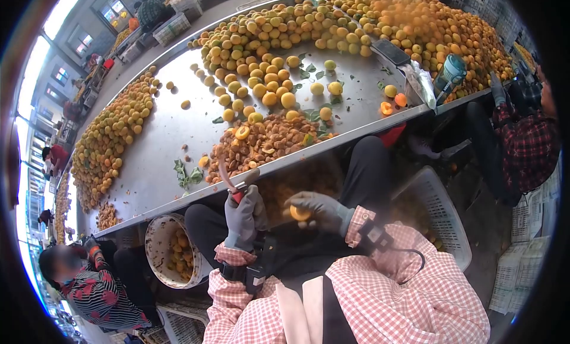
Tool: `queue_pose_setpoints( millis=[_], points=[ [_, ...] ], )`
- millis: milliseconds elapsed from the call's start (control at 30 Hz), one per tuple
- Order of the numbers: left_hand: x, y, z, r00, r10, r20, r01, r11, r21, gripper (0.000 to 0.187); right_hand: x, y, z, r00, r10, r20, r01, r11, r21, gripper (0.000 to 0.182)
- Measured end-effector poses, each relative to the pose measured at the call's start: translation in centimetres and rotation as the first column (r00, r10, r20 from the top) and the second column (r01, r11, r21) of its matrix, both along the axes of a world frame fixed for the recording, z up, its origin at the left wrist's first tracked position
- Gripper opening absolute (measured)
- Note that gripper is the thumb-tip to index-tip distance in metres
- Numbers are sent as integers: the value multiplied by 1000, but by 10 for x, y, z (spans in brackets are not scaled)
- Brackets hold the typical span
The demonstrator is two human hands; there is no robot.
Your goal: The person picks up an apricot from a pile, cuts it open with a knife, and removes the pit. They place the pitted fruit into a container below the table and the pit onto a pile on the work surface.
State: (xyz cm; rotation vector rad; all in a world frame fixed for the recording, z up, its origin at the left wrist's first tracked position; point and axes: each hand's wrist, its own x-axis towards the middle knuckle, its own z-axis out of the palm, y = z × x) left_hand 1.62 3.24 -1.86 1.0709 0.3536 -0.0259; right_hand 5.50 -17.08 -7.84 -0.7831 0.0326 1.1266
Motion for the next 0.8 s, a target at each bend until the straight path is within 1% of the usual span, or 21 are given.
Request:
queue_pose_setpoints(
  millis=[33, 67, 100, 133, 200, 233, 267, 300, 333, 367, 400, 433, 467, 500, 533, 600, 667, 700, 733, 767, 800],
  points=[
    [-2, -3, 9, 1000, 3, -1, -3, 1000, 1, 38, -8, 3, 3, 999, 43, 1, -42, 997, -67, 33],
    [-5, -7, 18, 995, -45, 86, 56, 991, -124, 31, -15, 6, 8, 999, 47, -2, -47, 997, -65, 33],
    [-7, -10, 22, 980, -82, 179, 124, 963, -240, 26, -21, 11, 24, 981, 105, -165, -109, 994, -17, 36],
    [-9, -11, 22, 981, -79, 178, 121, 963, -239, 26, -27, 14, 35, 933, 165, -320, -161, 986, 39, 38],
    [-11, -13, 21, 946, -230, 230, 302, 883, -359, 12, -36, 15, 38, 923, 195, -332, -187, 981, 57, 41],
    [-12, -10, 9, 935, -221, 275, 332, 819, -467, 29, -39, 17, 40, 908, 244, -341, -184, 963, 199, 40],
    [-12, -9, 2, 936, -222, 274, 332, 819, -468, 29, -43, 18, 40, 893, 293, -343, -174, 925, 337, 39],
    [-11, -9, -2, 906, -208, 369, 386, 763, -519, 30, -45, 18, 42, 925, 281, -256, -186, 921, 342, 38],
    [-11, -8, -3, 870, -183, 458, 443, 700, -561, 31, -48, 19, 47, 925, 281, -256, -186, 921, 342, 38],
    [-13, -8, -4, 870, -184, 457, 443, 700, -560, 31, -53, 20, 55, 951, 193, -243, -137, 964, 229, 36],
    [-15, -10, 1, 885, -171, 432, 395, 767, -506, 34, -56, 21, 62, 970, 103, -219, -79, 990, 114, 34],
    [-15, -11, 6, 898, -156, 411, 347, 825, -446, 36, -55, 21, 57, 971, 98, -217, -75, 991, 114, 34],
    [-15, -15, 10, 896, -160, 414, 353, 823, -445, 36, -52, 20, 48, 997, 58, -54, -59, 998, -1, 32],
    [-15, -20, 14, 941, -73, 330, 210, 890, -405, 38, -51, 20, 46, 993, 34, 115, -21, 994, -112, 30],
    [-12, -24, 16, 967, 22, 252, 70, 935, -348, 41, -52, 20, 48, 992, 23, 123, -9, 994, -112, 30],
    [-12, -19, 6, 974, 4, 228, 89, 914, -396, 41, -50, 22, 61, 945, 58, 322, 34, 962, -272, 30],
    [-7, -14, -6, 974, 7, 228, 93, 900, -425, 38, -52, 22, 59, 906, 68, 418, 64, 954, -294, 31],
    [-7, -13, -5, 966, 7, 257, 125, 861, -492, 36, -52, 20, 50, 930, 30, 367, 76, 960, -270, 29],
    [-1, 0, -31, 959, 35, 281, 162, 746, -646, 34, -51, 20, 37, 951, -13, 308, 89, 968, -234, 28],
    [-2, -3, -19, 959, 97, 266, 72, 825, -561, 31, -51, 18, 25, 967, -141, 211, 172, 975, -137, 27],
    [1, 18, -52, 943, 69, 327, 169, 746, -644, 26, -49, 17, 14, 966, -242, 93, 246, 969, -37, 26]
  ],
)
